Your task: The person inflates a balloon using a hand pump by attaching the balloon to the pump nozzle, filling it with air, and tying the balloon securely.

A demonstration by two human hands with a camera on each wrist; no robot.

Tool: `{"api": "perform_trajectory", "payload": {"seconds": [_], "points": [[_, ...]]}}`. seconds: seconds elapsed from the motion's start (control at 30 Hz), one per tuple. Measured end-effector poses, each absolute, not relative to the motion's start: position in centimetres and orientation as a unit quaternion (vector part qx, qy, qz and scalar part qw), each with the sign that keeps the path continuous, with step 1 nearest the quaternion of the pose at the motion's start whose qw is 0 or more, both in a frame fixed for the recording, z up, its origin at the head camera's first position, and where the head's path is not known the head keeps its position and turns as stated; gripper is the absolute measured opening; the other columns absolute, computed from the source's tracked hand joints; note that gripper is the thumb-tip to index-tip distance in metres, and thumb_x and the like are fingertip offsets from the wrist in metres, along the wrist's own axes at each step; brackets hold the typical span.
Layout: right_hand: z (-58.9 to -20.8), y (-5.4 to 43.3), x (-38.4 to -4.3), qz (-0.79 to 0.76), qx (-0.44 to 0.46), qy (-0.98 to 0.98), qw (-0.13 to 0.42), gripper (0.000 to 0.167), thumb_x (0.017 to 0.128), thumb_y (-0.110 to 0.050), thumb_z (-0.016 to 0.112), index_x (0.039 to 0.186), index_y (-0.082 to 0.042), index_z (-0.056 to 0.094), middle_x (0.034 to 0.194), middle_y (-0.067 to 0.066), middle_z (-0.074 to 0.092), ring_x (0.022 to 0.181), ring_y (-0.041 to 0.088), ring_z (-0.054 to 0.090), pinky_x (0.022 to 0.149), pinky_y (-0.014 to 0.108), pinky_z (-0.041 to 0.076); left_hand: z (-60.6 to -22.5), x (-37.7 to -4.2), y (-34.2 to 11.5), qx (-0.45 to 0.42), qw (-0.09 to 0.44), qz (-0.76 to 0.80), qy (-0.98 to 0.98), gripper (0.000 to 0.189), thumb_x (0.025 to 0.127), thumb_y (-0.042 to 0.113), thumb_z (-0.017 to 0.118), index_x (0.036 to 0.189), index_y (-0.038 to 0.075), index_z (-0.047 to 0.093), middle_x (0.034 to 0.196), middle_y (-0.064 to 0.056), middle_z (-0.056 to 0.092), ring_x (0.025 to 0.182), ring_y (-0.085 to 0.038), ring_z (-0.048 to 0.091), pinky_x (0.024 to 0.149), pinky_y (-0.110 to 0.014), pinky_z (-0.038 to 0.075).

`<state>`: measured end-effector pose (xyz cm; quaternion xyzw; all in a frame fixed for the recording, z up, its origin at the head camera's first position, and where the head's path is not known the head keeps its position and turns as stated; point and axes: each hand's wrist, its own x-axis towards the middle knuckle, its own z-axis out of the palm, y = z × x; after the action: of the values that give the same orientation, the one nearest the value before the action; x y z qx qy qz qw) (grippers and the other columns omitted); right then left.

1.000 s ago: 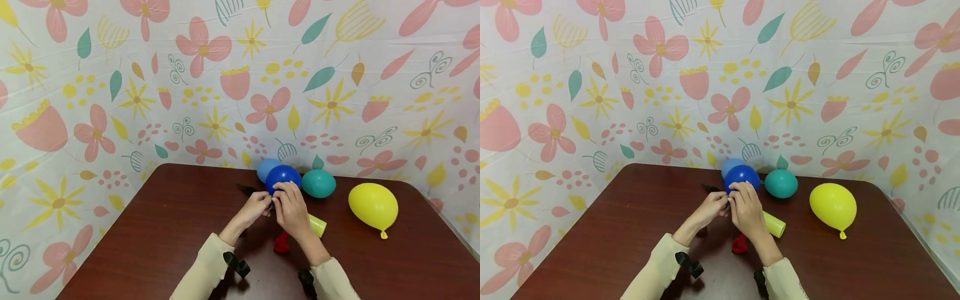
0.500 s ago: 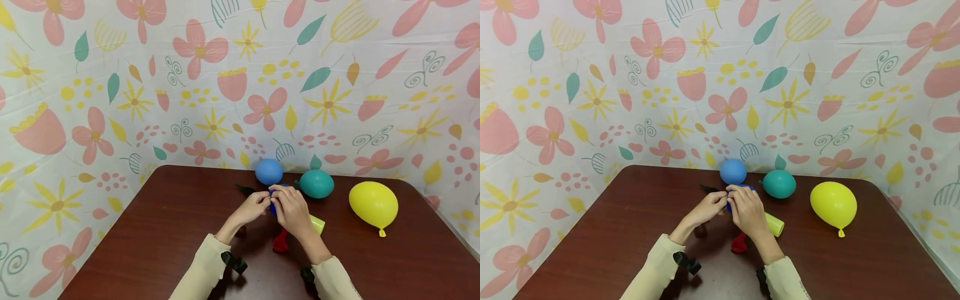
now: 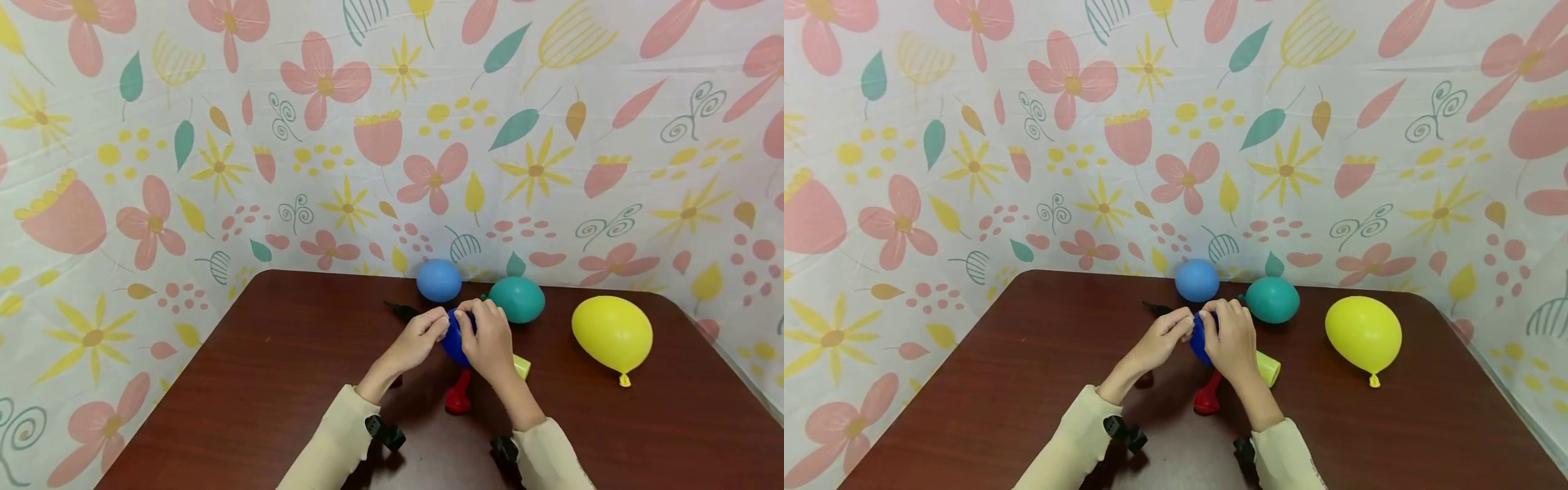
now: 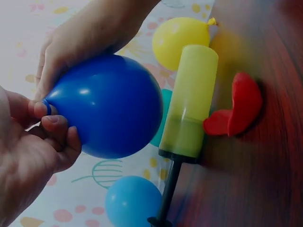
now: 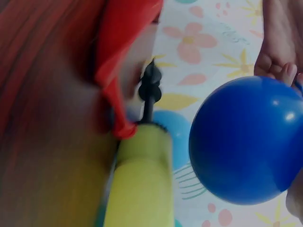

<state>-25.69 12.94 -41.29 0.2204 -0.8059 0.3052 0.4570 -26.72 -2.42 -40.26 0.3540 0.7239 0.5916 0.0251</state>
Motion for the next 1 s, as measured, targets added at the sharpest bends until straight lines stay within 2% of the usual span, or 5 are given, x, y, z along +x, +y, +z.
{"api": "perform_trajectory", "payload": {"seconds": [0.17, 0.4, 0.6, 0.77, 1.0], "points": [[-41.0, 12.5, -25.3, 0.369, 0.183, -0.807, 0.424, 0.009, 0.082, -0.003, 0.073, 0.083, -0.001, 0.064, 0.075, 0.014, 0.062, 0.066, 0.021, 0.046, 0.066, 0.032, 0.032, -40.2, -26.5, -2.3, 0.358, 0.027, 0.619, 0.699, 0.028, 0.105, 0.008, 0.036, 0.081, -0.004, 0.043, 0.076, -0.012, 0.040, 0.071, -0.009, 0.039, 0.070, -0.022, 0.034], [-41.6, 11.7, -25.1, 0.420, 0.147, -0.799, 0.405, 0.008, 0.080, -0.004, 0.076, 0.084, -0.002, 0.068, 0.078, 0.013, 0.070, 0.073, 0.022, 0.048, 0.070, 0.027, 0.030, -40.6, -26.4, -2.5, 0.316, 0.030, 0.634, 0.705, 0.028, 0.105, 0.008, 0.036, 0.083, -0.008, 0.044, 0.080, -0.009, 0.043, 0.076, -0.014, 0.044, 0.073, -0.023, 0.039], [-41.8, 11.1, -25.6, 0.425, 0.226, -0.752, 0.449, 0.014, 0.075, 0.004, 0.076, 0.088, -0.001, 0.074, 0.086, 0.015, 0.074, 0.074, 0.021, 0.048, 0.075, 0.026, 0.030, -39.9, -26.9, -3.3, 0.306, 0.025, 0.637, 0.707, 0.027, 0.104, 0.007, 0.035, 0.085, -0.007, 0.045, 0.082, -0.006, 0.045, 0.077, -0.012, 0.045, 0.074, -0.020, 0.041], [-41.7, 11.5, -25.9, 0.449, 0.262, -0.742, 0.422, 0.025, 0.071, 0.009, 0.077, 0.095, 0.001, 0.076, 0.094, 0.017, 0.074, 0.077, 0.017, 0.045, 0.078, 0.024, 0.029, -39.0, -27.2, -4.1, 0.336, 0.045, 0.620, 0.707, 0.022, 0.103, 0.007, 0.039, 0.085, -0.005, 0.041, 0.081, -0.003, 0.040, 0.073, -0.012, 0.039, 0.071, -0.021, 0.035], [-41.8, 12.5, -26.3, 0.414, 0.269, -0.766, 0.411, 0.019, 0.070, 0.009, 0.078, 0.088, 0.003, 0.076, 0.089, 0.018, 0.074, 0.076, 0.016, 0.043, 0.090, 0.040, 0.029, -39.3, -27.0, -4.2, 0.350, 0.056, 0.558, 0.751, 0.019, 0.097, 0.006, 0.055, 0.089, 0.000, 0.039, 0.080, -0.003, 0.037, 0.062, -0.005, 0.034, 0.061, -0.019, 0.031]]}}
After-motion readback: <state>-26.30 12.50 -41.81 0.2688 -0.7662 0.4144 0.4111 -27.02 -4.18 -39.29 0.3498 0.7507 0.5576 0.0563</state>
